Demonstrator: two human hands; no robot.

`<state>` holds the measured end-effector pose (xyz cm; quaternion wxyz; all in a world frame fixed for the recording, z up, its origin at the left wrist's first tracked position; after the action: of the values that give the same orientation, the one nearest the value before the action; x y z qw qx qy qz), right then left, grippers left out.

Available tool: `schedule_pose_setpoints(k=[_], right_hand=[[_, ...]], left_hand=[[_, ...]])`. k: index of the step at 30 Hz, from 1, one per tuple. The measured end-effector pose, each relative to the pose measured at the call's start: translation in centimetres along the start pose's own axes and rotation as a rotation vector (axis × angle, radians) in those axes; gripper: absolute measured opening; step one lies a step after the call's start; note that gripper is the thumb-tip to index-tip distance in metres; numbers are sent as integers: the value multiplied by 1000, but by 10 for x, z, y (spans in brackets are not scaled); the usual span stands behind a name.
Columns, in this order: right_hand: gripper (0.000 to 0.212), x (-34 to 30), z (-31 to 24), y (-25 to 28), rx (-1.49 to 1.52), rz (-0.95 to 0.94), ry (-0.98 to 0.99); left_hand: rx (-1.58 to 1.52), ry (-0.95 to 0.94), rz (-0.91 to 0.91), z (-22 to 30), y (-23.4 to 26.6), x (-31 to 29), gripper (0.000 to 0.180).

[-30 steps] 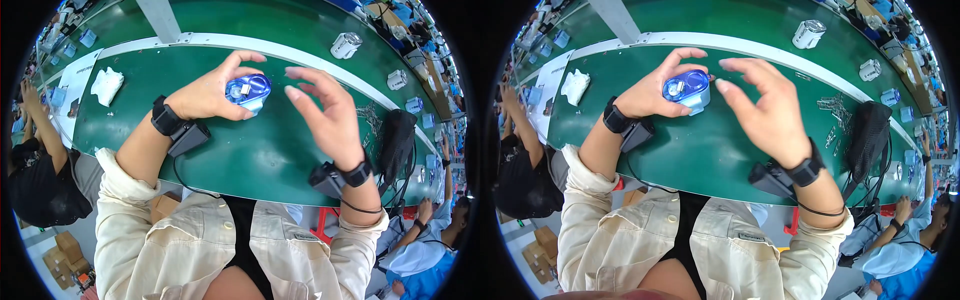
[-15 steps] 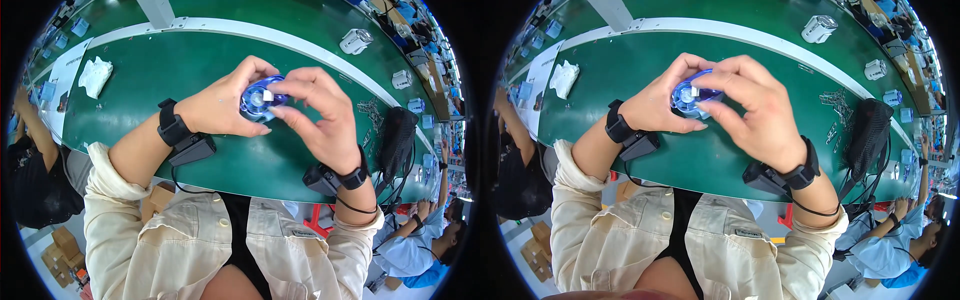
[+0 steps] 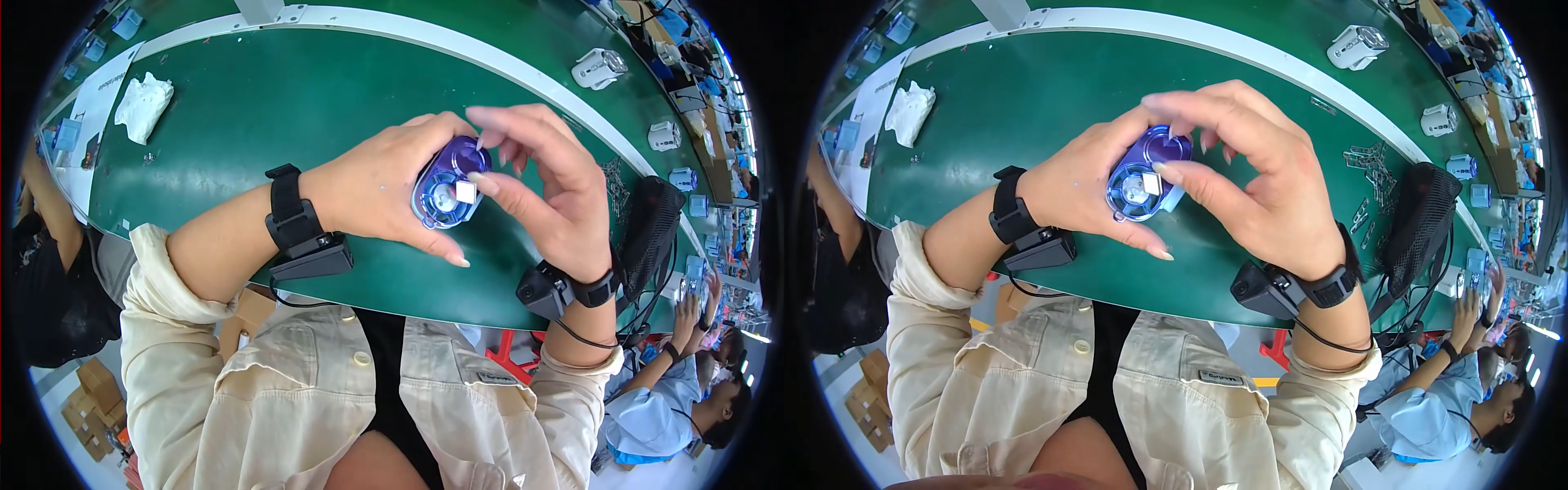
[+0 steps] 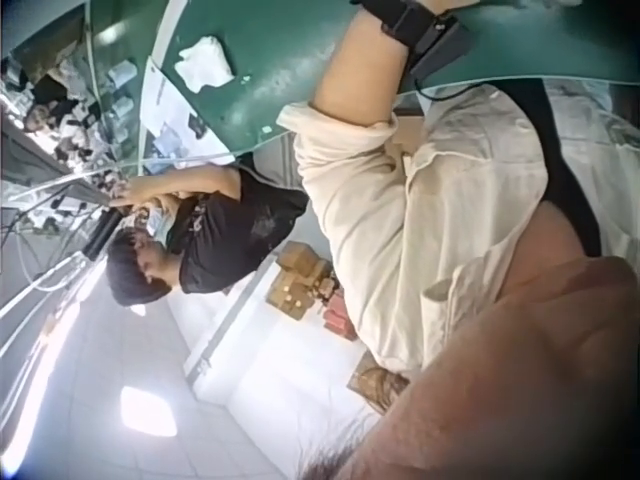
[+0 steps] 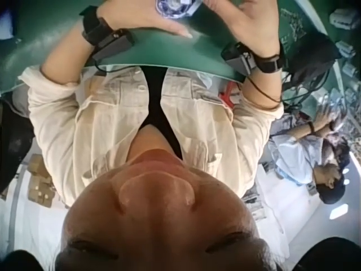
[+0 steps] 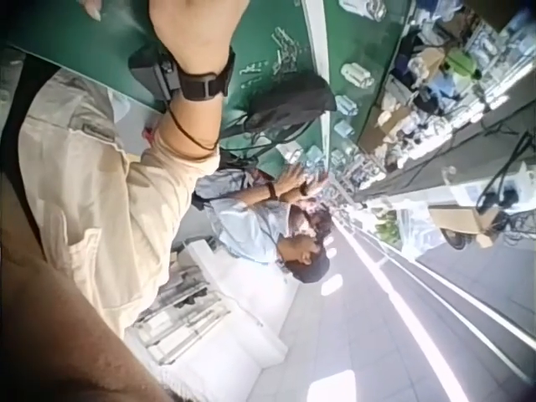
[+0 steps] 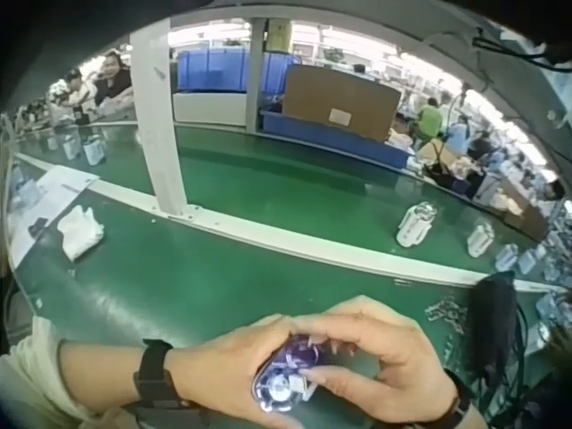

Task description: The person picks up blue and white devices from a conveyor belt, inserts a small white component into a circular opening on each, and presses it down by hand. They repeat this process for several devices, handling each one individually before placing it back onto the belt.

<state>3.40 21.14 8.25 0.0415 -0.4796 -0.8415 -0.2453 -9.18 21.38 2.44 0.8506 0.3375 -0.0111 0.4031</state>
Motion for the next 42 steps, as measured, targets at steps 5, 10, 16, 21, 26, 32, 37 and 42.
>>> schedule_pose_setpoints(k=[5,10,16,21,26,32,37,42], right_hand=[[26,2,-11,-6,-85,-163,172],[21,3,-18,-8,-191,-151,263],[19,1,-16,-10,-215,-11,182],[16,-7,-18,-10,-202,32,193],[21,-24,12,-10,152,79,14],[51,-21,37,-27,638,57,-116],[71,-23,42,-34,814,78,-339],[85,-20,36,-35,798,59,-393]], left_hand=[[-58,52,-50,-4,-1,-1,90],[-28,-2,-8,-1,-1,-5,89],[11,-38,92,4,1,-12,77],[-48,92,25,-5,1,-10,82],[-110,104,85,-8,4,-11,74],[9,-16,187,3,10,-17,73],[-4,-112,241,6,10,-18,74],[52,-108,165,8,8,-20,81]])
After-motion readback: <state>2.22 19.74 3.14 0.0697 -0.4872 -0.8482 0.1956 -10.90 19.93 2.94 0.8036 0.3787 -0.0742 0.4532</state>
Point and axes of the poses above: each hand's wrist, its own x-axis towards the middle knuckle, its own y-axis out of the back of the hand, z = x × y, the point moved 7 cm from there along x, towards the middle knuckle, and after that the axes turned 11 degrees about x, right-handed, at the moved point
